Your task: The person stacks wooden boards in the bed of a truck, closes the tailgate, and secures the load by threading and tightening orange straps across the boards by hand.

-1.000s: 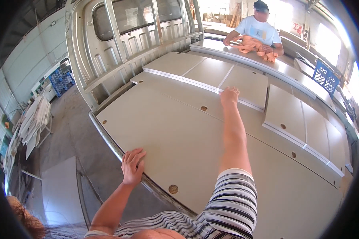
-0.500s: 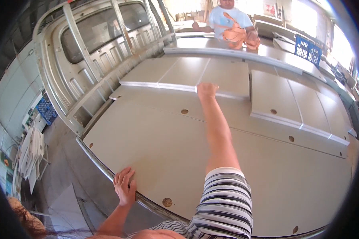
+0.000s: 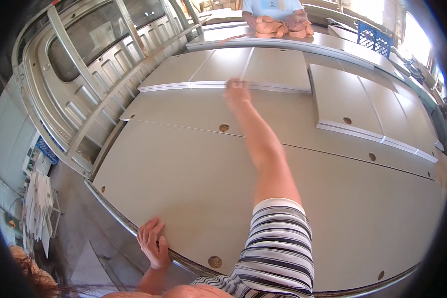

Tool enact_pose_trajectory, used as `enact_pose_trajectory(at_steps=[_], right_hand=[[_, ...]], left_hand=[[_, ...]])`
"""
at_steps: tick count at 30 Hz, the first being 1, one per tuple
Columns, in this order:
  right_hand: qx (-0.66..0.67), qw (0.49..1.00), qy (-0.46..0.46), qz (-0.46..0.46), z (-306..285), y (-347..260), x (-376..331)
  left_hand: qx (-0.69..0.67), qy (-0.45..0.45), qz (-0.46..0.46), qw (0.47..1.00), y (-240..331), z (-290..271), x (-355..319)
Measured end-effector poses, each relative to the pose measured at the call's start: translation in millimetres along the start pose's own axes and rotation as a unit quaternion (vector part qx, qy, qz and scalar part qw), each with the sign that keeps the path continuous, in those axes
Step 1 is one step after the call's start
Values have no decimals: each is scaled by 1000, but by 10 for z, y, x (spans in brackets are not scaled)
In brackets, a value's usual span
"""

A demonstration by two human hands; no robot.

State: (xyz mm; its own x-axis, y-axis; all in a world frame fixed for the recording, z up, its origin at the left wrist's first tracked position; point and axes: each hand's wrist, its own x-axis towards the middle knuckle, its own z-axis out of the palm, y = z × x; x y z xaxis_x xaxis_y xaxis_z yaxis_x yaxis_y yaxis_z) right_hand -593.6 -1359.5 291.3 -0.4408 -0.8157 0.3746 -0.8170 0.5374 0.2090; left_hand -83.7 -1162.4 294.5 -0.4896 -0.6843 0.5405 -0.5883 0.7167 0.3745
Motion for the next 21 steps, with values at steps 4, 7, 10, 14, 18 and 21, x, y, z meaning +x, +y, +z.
enact_pose_trajectory(at_steps=[4, 7, 10, 14, 18, 21], right_hand=[[141, 986, -84, -34, -228, -408, -10], [177, 977, -118, 19, -245, -481, 24], [164, 974, -151, 51, -250, -501, 133], [162, 964, -190, 87, -304, -377, 176], [167, 960, -210, 75, -307, -314, 91], [157, 959, -236, 1, -362, -436, -61]], left_hand=[[1, -6, 4, 1000, -68, -9, 32], [7, -26, 8, 1000, -65, -50, -3], [19, -31, 14, 999, -85, -23, -15], [31, -27, 28, 999, -129, -8, -66], [-11, -14, 39, 999, -79, -44, -48], [-26, 9, 44, 999, -103, -34, -72]])
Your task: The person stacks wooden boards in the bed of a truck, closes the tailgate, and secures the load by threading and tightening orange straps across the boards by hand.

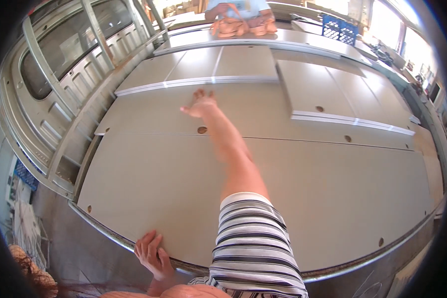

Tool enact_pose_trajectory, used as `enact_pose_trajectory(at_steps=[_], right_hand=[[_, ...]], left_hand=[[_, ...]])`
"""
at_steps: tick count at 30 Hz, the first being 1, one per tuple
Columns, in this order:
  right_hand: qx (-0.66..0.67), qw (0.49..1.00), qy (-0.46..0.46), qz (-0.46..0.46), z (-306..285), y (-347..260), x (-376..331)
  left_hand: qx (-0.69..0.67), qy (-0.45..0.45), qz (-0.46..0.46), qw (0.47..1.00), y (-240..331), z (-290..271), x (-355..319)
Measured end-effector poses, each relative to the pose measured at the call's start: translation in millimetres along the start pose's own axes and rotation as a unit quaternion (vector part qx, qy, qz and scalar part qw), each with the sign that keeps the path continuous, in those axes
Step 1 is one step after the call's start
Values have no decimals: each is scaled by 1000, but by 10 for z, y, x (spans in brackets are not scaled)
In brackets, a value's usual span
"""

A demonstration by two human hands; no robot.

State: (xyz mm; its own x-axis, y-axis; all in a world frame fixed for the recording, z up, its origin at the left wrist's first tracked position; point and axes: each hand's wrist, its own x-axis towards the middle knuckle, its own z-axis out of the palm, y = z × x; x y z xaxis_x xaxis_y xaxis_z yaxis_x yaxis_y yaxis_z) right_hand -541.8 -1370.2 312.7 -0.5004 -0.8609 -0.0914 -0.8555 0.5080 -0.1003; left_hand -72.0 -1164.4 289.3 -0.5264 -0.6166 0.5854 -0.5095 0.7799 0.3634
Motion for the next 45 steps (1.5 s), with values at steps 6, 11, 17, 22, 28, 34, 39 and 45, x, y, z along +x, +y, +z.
enact_pose_trajectory(at_steps=[6, 11, 17, 22, 28, 34, 39, 45], right_hand=[[40, 992, 20, -121, 179, -156, -851], [9, 959, -16, -281, 135, -89, -1989], [73, 925, 85, -364, 231, 681, -3451], [162, 951, 212, -156, -30, 1751, -4270], [94, 939, 320, -85, -130, 2406, -4446], [99, 932, 348, 36, -261, 2850, -3865], [91, 939, 332, -16, -228, 3170, -3104], [-21, 953, 299, -48, -232, 3168, -2838]], left_hand=[[-10, 22, -1, 1000, 1, 21, 34], [3, 48, 13, 999, -60, 95, 1], [15, 39, 50, 998, -233, 99, 33], [-18, -150, -75, 986, -40, 296, 637], [-204, -244, 50, 947, 947, 1702, 1506], [-353, -194, 48, 914, 1929, 2923, 2002], [-171, -193, 16, 966, 2414, 3036, 2166], [-69, -173, 31, 982, 2688, 3186, 2174]])
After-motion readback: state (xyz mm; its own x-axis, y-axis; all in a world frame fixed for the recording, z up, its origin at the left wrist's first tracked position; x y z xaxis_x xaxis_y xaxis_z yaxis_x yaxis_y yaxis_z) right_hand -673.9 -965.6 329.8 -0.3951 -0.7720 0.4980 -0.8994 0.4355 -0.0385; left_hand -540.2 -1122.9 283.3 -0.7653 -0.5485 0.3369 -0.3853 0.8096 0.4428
